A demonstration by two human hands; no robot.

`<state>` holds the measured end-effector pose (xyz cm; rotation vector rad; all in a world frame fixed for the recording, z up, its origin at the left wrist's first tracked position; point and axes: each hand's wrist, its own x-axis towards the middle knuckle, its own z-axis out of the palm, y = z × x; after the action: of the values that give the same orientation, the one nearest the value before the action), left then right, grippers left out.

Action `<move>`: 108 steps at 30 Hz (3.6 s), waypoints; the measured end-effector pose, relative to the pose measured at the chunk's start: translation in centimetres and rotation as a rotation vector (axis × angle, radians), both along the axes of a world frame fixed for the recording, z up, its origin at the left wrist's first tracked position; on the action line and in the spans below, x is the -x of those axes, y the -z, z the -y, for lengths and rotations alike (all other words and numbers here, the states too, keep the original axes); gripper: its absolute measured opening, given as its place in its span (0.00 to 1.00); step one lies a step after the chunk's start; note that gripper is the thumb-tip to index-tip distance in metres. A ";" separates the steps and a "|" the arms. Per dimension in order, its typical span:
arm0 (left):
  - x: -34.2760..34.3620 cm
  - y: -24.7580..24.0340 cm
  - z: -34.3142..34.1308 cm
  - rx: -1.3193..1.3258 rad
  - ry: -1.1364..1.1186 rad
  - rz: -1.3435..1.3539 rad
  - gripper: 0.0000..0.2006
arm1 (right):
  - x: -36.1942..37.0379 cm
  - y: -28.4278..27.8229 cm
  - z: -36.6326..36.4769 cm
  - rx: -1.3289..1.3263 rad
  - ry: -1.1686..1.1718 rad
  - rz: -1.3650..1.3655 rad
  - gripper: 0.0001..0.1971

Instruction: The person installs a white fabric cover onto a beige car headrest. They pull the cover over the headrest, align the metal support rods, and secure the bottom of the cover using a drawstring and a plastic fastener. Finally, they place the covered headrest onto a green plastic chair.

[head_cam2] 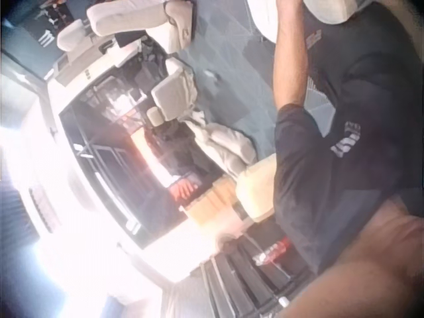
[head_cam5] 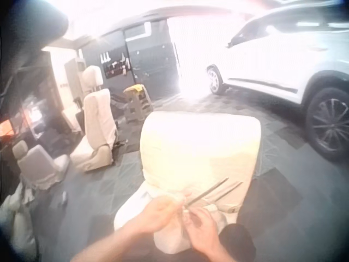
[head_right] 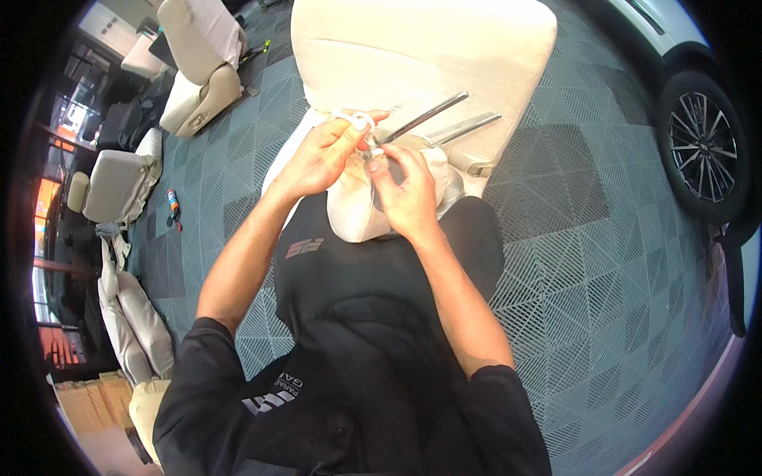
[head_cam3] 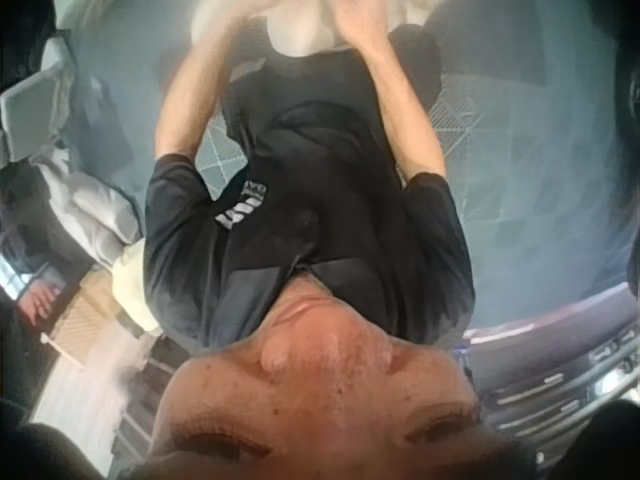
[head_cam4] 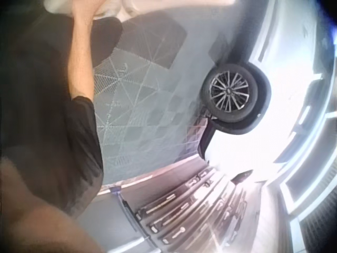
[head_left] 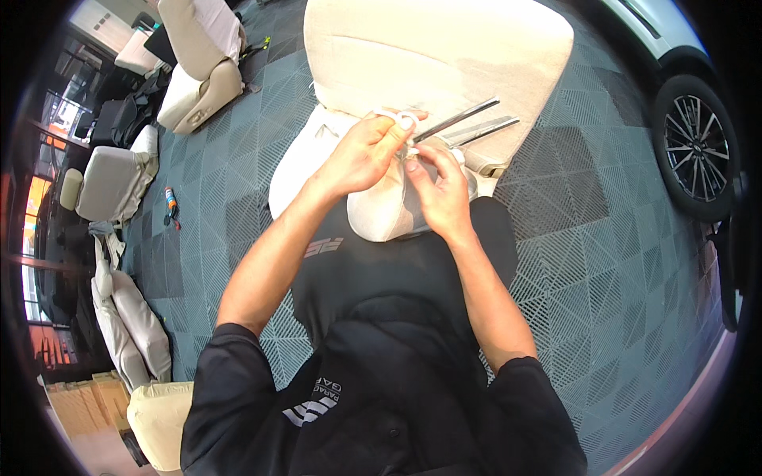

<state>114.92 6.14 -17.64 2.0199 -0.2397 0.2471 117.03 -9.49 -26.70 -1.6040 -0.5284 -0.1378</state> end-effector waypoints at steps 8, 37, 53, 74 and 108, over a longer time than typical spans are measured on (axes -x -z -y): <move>-0.5 -4.4 -2.2 -0.735 -0.045 -0.202 0.19 | -2.9 0.1 -0.6 0.060 -0.094 0.182 0.11; -3.0 -1.5 -1.9 -0.519 0.091 -0.244 0.16 | -3.1 0.0 -1.7 -0.367 -0.118 -0.484 0.21; -3.7 0.4 -0.6 0.033 0.276 -0.438 0.12 | -3.1 1.1 -0.2 -0.698 -0.328 -0.364 0.19; -9.1 -0.1 -0.1 -0.015 0.183 -0.794 0.10 | -4.9 2.2 2.6 -0.436 -0.158 -0.031 0.05; -14.1 0.7 -3.3 -0.316 0.080 -0.251 0.23 | -5.5 6.5 8.6 -0.434 0.079 -0.254 0.11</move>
<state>128.98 9.47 -18.38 2.3221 -0.2099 -0.1031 122.53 -18.09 -33.24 -1.1955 -0.2174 -0.0981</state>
